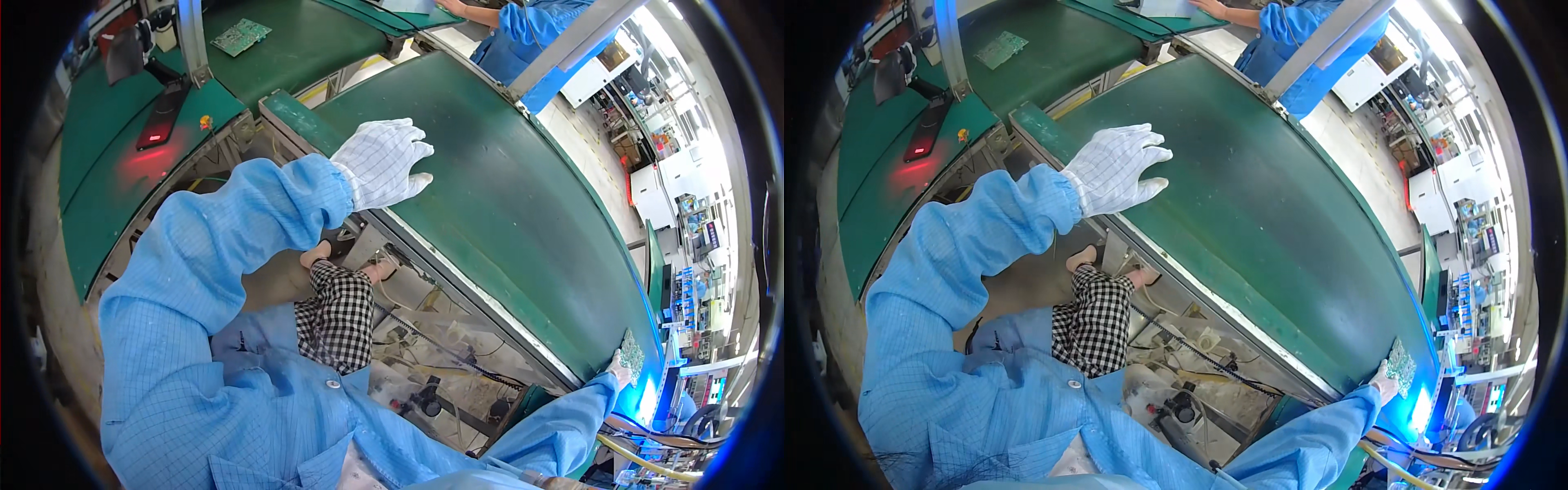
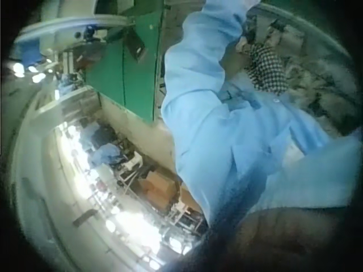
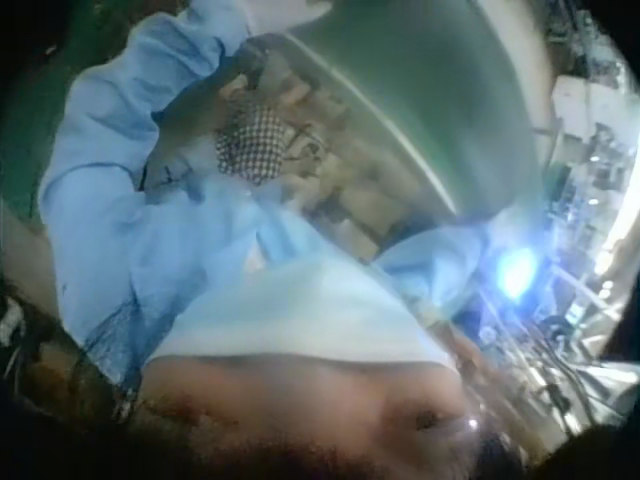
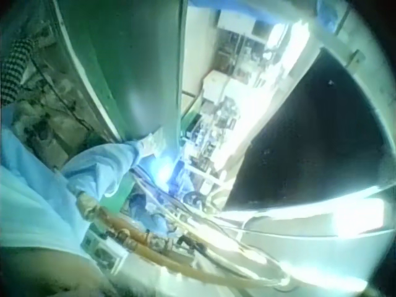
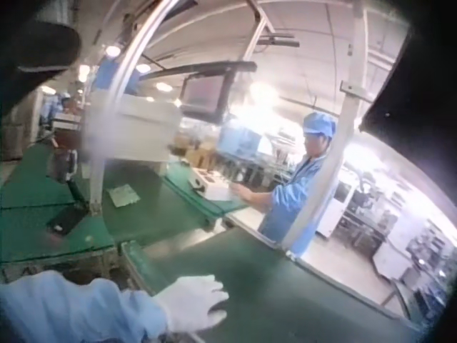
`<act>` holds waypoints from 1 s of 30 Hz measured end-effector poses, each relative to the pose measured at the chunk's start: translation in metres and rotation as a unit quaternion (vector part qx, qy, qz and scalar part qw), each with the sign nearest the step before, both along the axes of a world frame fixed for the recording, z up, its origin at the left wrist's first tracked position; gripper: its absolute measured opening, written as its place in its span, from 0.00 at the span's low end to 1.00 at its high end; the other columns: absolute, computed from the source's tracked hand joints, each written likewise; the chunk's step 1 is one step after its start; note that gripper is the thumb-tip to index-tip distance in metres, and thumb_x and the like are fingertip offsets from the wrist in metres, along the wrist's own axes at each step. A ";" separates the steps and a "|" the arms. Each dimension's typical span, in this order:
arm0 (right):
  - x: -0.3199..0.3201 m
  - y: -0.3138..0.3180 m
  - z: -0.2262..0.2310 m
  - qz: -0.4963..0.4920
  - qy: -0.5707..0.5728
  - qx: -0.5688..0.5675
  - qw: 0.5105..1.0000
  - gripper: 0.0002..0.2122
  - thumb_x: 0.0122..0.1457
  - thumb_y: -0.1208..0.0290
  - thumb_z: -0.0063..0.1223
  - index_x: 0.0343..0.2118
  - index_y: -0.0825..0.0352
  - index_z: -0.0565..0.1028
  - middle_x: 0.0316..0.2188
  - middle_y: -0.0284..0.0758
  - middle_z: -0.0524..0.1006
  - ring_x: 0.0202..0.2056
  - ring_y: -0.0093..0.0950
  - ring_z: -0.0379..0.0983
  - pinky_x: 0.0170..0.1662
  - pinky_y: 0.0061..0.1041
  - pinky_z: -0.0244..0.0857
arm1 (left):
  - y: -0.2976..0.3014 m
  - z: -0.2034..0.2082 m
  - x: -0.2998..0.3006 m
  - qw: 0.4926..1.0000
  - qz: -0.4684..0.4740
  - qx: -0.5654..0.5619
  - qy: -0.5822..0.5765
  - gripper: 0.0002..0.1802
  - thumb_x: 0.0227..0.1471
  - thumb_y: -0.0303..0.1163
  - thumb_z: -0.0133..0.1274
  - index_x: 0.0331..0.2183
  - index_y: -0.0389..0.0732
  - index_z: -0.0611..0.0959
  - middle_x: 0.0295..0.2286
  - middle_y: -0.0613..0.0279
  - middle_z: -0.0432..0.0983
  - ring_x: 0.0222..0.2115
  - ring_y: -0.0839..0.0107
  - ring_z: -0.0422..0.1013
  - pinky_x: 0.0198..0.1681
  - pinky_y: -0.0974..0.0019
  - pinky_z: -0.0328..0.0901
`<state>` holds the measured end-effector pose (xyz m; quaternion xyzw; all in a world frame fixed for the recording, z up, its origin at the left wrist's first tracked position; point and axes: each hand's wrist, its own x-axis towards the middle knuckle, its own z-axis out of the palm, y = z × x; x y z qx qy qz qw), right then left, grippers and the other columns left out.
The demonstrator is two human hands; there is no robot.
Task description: Scan and assemble electronic circuit boards on a manufacturing production line using an automated tool.
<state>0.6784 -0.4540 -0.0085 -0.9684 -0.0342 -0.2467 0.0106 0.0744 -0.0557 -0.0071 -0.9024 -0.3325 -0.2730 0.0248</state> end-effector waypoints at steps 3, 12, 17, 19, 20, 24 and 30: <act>0.020 -0.004 -0.010 0.012 -0.014 0.000 1.000 0.36 0.47 0.38 0.55 0.39 0.76 0.76 0.39 0.55 0.76 0.45 0.46 0.72 0.51 0.38 0.64 | 0.001 0.000 0.001 1.000 -0.001 0.003 -0.004 0.24 0.50 0.48 0.52 0.43 0.42 0.80 0.45 0.56 0.73 0.52 0.59 0.66 0.55 0.57 0.59; -0.012 0.014 -0.008 0.165 -0.048 -0.032 0.985 0.16 0.58 0.62 0.48 0.35 0.74 0.75 0.33 0.52 0.77 0.36 0.46 0.75 0.40 0.43 0.67 | 0.002 -0.005 0.000 1.000 0.004 0.012 -0.004 0.23 0.50 0.48 0.52 0.42 0.42 0.80 0.45 0.57 0.73 0.52 0.59 0.66 0.55 0.57 0.59; -0.066 0.024 0.010 0.142 -0.067 -0.081 0.984 0.17 0.55 0.61 0.54 0.37 0.74 0.75 0.38 0.52 0.75 0.42 0.46 0.72 0.46 0.39 0.65 | 0.001 -0.007 -0.004 0.999 0.011 0.028 -0.033 0.22 0.49 0.48 0.53 0.41 0.43 0.81 0.44 0.58 0.74 0.51 0.60 0.67 0.54 0.58 0.59; -0.054 0.010 0.007 0.115 -0.008 -0.046 0.992 0.18 0.56 0.61 0.55 0.36 0.77 0.73 0.39 0.56 0.74 0.43 0.48 0.71 0.47 0.40 0.65 | 0.000 0.001 -0.002 1.000 0.006 0.004 -0.020 0.21 0.51 0.47 0.52 0.42 0.43 0.80 0.45 0.57 0.73 0.51 0.59 0.66 0.55 0.57 0.59; -0.057 0.012 0.010 0.110 -0.006 -0.065 0.992 0.19 0.57 0.60 0.54 0.38 0.76 0.73 0.40 0.54 0.74 0.43 0.48 0.71 0.47 0.39 0.65 | -0.002 0.002 -0.005 1.000 0.011 -0.021 0.003 0.21 0.52 0.46 0.51 0.43 0.43 0.80 0.46 0.56 0.72 0.52 0.59 0.65 0.55 0.57 0.59; -0.041 0.005 0.002 0.112 -0.042 -0.107 0.987 0.19 0.58 0.61 0.52 0.43 0.75 0.72 0.42 0.52 0.74 0.44 0.46 0.72 0.47 0.39 0.65 | -0.002 -0.003 -0.003 0.999 0.008 0.019 -0.036 0.21 0.50 0.48 0.52 0.41 0.44 0.81 0.43 0.58 0.75 0.51 0.60 0.67 0.54 0.57 0.59; -0.045 0.018 0.004 0.103 -0.055 -0.060 0.991 0.14 0.56 0.65 0.53 0.42 0.69 0.73 0.40 0.48 0.76 0.39 0.46 0.75 0.40 0.41 0.68 | -0.002 0.002 -0.002 1.000 0.000 -0.016 -0.007 0.20 0.51 0.45 0.52 0.42 0.43 0.80 0.46 0.56 0.73 0.52 0.59 0.66 0.54 0.57 0.61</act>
